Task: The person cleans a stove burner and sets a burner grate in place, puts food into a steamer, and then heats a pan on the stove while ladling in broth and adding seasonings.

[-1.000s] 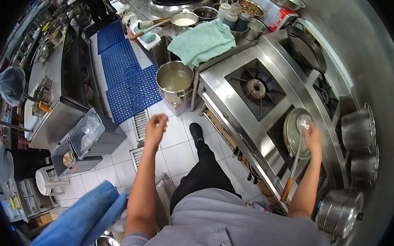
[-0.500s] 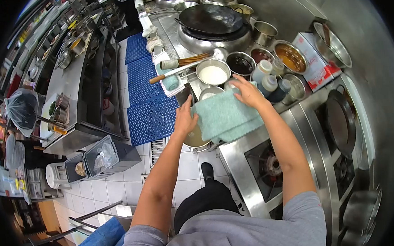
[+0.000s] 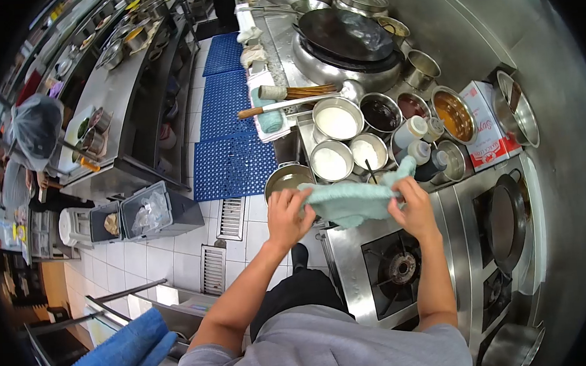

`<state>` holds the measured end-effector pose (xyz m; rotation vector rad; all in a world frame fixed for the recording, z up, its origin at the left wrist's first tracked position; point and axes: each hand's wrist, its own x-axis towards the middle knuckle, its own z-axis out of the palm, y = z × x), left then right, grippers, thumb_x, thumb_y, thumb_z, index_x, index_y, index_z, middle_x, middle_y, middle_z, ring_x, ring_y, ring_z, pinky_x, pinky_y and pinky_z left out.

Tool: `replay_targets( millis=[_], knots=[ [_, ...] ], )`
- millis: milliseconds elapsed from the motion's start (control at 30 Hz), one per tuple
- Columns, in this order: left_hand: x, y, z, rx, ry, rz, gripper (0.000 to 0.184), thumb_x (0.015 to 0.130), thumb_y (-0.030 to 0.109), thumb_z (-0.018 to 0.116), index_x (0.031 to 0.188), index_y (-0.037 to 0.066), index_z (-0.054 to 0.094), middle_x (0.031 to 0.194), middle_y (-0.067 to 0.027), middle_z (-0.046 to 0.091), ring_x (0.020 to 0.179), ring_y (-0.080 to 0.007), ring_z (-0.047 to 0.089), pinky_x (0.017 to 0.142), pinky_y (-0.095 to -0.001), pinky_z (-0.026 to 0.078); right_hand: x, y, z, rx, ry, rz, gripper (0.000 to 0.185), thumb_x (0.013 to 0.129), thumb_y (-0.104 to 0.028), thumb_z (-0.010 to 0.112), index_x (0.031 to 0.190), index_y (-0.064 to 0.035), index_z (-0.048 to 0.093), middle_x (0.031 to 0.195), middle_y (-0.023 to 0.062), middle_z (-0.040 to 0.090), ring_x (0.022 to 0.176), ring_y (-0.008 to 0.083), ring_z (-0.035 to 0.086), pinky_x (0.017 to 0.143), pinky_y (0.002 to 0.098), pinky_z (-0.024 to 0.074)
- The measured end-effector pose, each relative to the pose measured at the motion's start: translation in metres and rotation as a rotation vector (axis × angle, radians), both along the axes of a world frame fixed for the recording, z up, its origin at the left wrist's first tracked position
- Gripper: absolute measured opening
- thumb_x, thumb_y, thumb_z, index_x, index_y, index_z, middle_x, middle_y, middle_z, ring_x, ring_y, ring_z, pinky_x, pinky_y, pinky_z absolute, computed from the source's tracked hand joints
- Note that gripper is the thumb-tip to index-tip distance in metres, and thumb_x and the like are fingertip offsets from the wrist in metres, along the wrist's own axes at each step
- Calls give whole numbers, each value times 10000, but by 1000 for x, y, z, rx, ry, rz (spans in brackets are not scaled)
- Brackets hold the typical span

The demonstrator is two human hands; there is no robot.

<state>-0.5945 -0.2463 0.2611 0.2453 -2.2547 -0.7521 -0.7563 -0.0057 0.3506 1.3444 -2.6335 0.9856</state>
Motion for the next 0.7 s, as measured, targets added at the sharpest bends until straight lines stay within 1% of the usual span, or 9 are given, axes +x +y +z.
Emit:
replay_targets(
  millis=[100, 167, 267, 300, 367, 500, 600, 667, 700],
  knots=[
    [37, 16, 26, 127, 117, 139, 351, 729, 24, 676, 1077, 73, 690, 896, -94, 619, 789, -252, 570, 688, -351, 468, 39, -2, 55, -61, -115, 188, 213, 709, 3, 615, 914, -11, 561, 864, 116, 552, 732, 259, 576, 667, 318, 480],
    [69, 25, 45, 664, 116, -38, 300, 875, 102, 660, 1167, 31, 654, 1028, -70, 645, 924, -176, 587, 771, -322, 485, 66, -11, 70, -183, -204, 338, 206, 709, 11, 600, 910, -3, 559, 880, 116, 552, 771, 235, 570, 717, 301, 475],
    [132, 46, 66, 1023, 220, -514, 957, 801, 585, 697, 1509, 89, 288, 1344, -75, 508, 1153, -195, 528, 957, -329, 445, 121, -42, 56, -407, -452, 581, 216, 739, 22, 612, 947, 2, 558, 986, 114, 554, 902, 207, 556, 796, 296, 467],
    [159, 57, 86, 930, 305, -562, 820, 861, 422, 705, 1492, 81, 308, 1357, -86, 496, 1211, -202, 493, 990, -345, 425, 151, -62, 52, -436, -567, 653, 225, 755, 15, 626, 969, 1, 560, 1005, 110, 548, 923, 205, 552, 805, 294, 465],
    [215, 71, 94, 876, 309, -252, 676, 891, 274, 683, 1447, 64, 360, 1352, -96, 492, 1227, -202, 477, 1004, -349, 410, 213, -90, 54, -367, -650, 790, 194, 800, -21, 660, 975, 3, 580, 1061, 132, 555, 936, 215, 557, 822, 297, 470],
    [353, 75, 80, 915, 436, 5, 460, 896, 17, 610, 1332, 34, 461, 1307, -106, 504, 1222, -207, 479, 1020, -341, 384, 336, -129, 75, -506, 14, 948, 375, 772, -183, 761, 1116, -79, 655, 1292, 193, 505, 1027, 277, 542, 847, 371, 470],
    [480, 90, 100, 538, 645, 224, 418, 883, 20, 614, 1284, 30, 499, 1246, -110, 526, 1186, -205, 505, 1015, -324, 376, 452, -143, 82, -346, -193, 1319, 698, 721, -198, 798, 1331, -43, 494, 1357, 232, 475, 1197, 354, 521, 990, 406, 435],
    [563, 109, 123, 350, 613, 447, 443, 812, -23, 616, 1242, 42, 530, 1202, -129, 532, 1165, -282, 523, 1027, -379, 372, 528, -142, 39, -224, -663, 1412, 697, 733, -109, 761, 1345, 2, 448, 1272, 241, 550, 1186, 343, 562, 1008, 392, 428],
    [602, 119, 130, 263, 607, 542, 471, 807, 20, 649, 1262, 49, 526, 1234, -146, 523, 1178, -301, 515, 1036, -390, 366, 573, -143, 35, -330, -593, 1396, 598, 743, -29, 707, 1296, 22, 485, 1139, 208, 626, 1055, 289, 628, 960, 371, 457]
  ],
)
